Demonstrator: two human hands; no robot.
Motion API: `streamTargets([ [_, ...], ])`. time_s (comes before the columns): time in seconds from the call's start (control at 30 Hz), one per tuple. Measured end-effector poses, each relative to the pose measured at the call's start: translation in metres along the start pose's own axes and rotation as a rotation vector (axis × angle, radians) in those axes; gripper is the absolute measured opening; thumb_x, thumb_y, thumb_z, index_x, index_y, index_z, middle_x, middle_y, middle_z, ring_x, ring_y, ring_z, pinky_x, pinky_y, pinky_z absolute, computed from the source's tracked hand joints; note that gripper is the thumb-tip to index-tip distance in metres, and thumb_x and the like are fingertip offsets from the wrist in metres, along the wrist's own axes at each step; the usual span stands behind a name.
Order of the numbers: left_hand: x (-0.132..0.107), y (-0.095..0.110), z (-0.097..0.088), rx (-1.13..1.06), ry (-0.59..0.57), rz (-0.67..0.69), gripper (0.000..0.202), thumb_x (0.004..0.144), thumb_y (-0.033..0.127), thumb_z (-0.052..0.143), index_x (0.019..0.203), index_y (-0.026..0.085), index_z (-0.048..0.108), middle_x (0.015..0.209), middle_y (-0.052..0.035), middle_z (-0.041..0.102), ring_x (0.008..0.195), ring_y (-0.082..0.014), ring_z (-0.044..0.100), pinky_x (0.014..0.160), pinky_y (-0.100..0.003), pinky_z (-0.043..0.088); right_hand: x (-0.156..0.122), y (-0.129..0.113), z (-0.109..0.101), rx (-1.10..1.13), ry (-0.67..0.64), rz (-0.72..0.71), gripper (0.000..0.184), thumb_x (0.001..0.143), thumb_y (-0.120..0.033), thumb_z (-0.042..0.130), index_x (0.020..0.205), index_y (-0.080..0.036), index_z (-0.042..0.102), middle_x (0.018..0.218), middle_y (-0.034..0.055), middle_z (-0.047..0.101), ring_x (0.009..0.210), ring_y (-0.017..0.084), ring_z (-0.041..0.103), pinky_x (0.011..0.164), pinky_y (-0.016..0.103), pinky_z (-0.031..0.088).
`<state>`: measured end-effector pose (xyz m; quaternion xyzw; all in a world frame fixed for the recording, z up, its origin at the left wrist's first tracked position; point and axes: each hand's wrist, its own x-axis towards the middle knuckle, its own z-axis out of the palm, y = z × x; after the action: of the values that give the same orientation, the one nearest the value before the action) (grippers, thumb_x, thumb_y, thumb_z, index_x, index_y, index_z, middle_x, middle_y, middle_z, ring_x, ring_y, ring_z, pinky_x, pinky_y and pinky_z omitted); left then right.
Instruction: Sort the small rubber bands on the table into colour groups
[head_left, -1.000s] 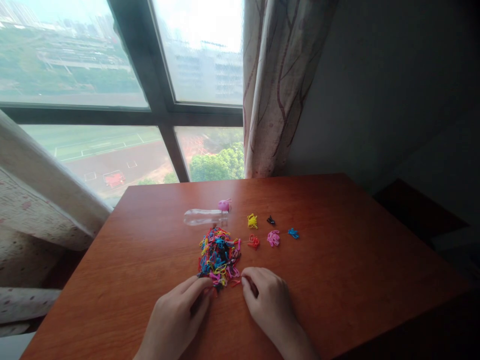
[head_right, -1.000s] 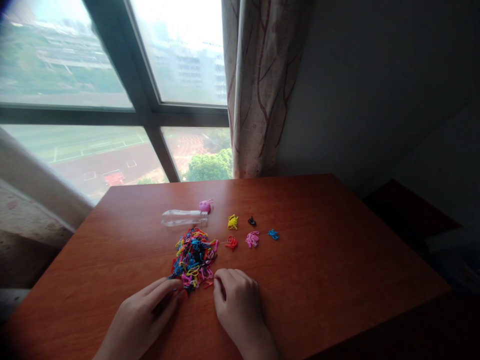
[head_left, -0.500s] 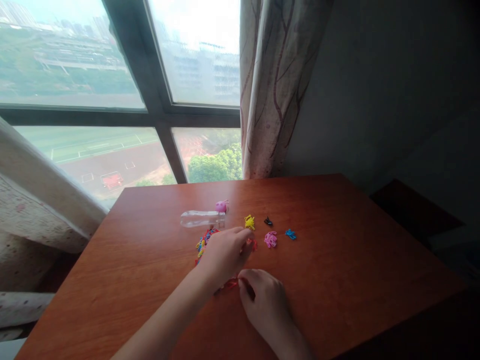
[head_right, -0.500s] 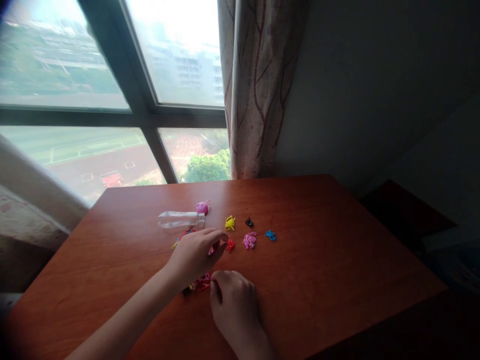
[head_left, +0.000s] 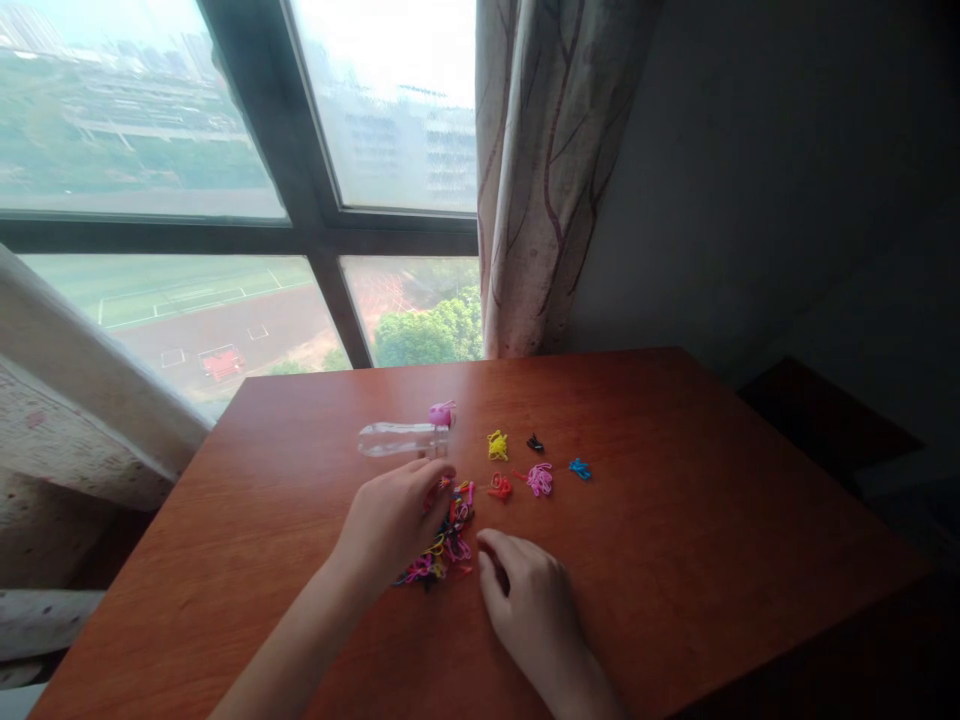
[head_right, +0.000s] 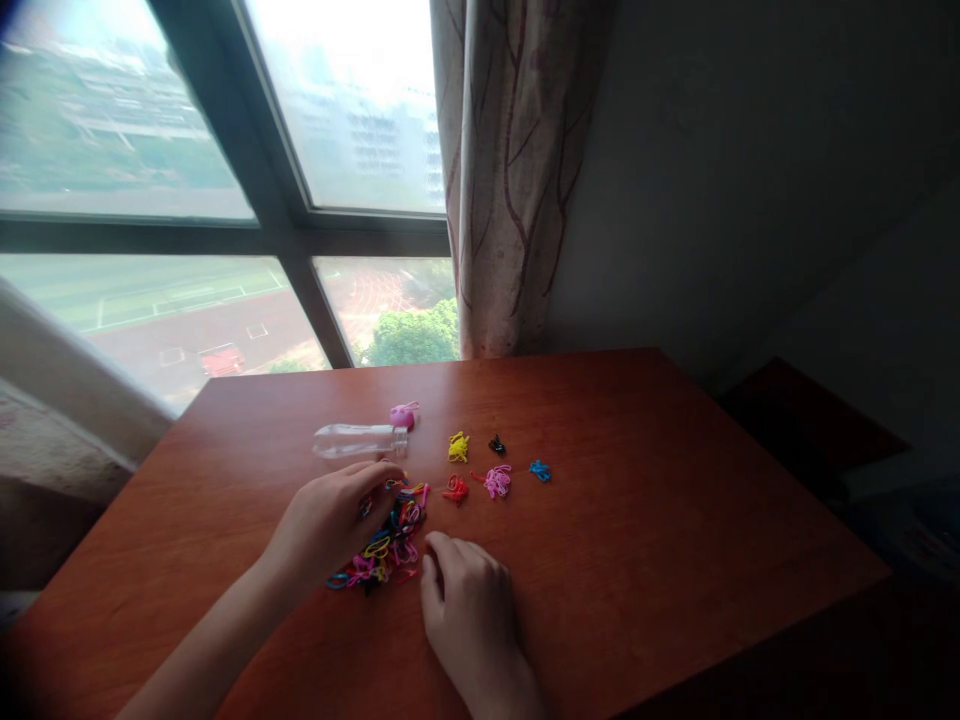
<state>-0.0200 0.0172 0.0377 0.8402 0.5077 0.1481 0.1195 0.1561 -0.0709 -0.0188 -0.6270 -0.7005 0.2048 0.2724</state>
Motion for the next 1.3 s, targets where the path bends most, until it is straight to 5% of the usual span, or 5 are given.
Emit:
streamTargets([
  [0.2, -0.042, -0.033, -0.004, -0.031, 0.068, -0.142, 0.026, 0.094, 0.037, 0.046, 0.103, 0.025, 0.067, 0.079, 0.0019, 0.073, 0.066, -0.0156, 0.067, 0.059, -0.024, 0.043, 0.018, -0.009, -0.007, -0.186, -0.163, 0.137, 0.043, 0.090, -0.018, 0.048, 0.133, -0.020, 0.058, 0.094, 0.0095, 0.075, 0.081, 0.024, 0.071, 0.067, 0.028, 0.042],
  [0.4, -0.067, -0.054, 0.004, -0.060, 0.116, -0.204, 0.024, 0.091, 0.036, 0.049, 0.099, 0.025, 0.068, 0.080, 0.0027, 0.074, 0.063, -0.0141, 0.066, 0.059, -0.022, 0.045, 0.038, -0.020, -0.012, -0.280, -0.207, 0.172, 0.050, 0.089, -0.020, 0.052, 0.139, -0.023, 0.052, 0.089, 0.0085, 0.076, 0.081, 0.026, 0.072, 0.066, 0.028, 0.043],
  [0.57, -0.077, -0.060, 0.009, -0.076, 0.148, -0.225, 0.025, 0.090, 0.036, 0.048, 0.097, 0.025, 0.070, 0.083, 0.0023, 0.076, 0.063, -0.0147, 0.066, 0.060, -0.023, 0.047, 0.058, -0.009, -0.032, -0.490, -0.088, 0.300, 0.029, 0.096, -0.029, 0.050, 0.123, -0.026, 0.063, 0.093, 0.0091, 0.075, 0.081, 0.023, 0.071, 0.065, 0.026, 0.043],
  [0.77, -0.079, -0.057, 0.009, -0.089, 0.143, -0.222, 0.024, 0.090, 0.035, 0.048, 0.096, 0.025, 0.070, 0.085, 0.0021, 0.076, 0.066, -0.0154, 0.068, 0.062, -0.022, 0.049, 0.079, 0.006, -0.042, -0.656, -0.132, 0.306, 0.018, 0.096, -0.029, 0.051, 0.096, -0.024, 0.069, 0.085, 0.0073, 0.075, 0.079, 0.023, 0.071, 0.058, 0.025, 0.037],
  [1.3, -0.077, -0.050, 0.007, -0.107, 0.109, -0.222, 0.025, 0.091, 0.035, 0.047, 0.095, 0.025, 0.070, 0.085, 0.0011, 0.076, 0.070, -0.0163, 0.069, 0.063, -0.022, 0.049, 0.076, 0.007, -0.037, -0.254, -0.090, 0.249, 0.014, 0.088, -0.024, 0.061, 0.081, -0.023, 0.073, 0.066, -0.0004, 0.070, 0.063, 0.014, 0.062, 0.058, 0.023, 0.031],
])
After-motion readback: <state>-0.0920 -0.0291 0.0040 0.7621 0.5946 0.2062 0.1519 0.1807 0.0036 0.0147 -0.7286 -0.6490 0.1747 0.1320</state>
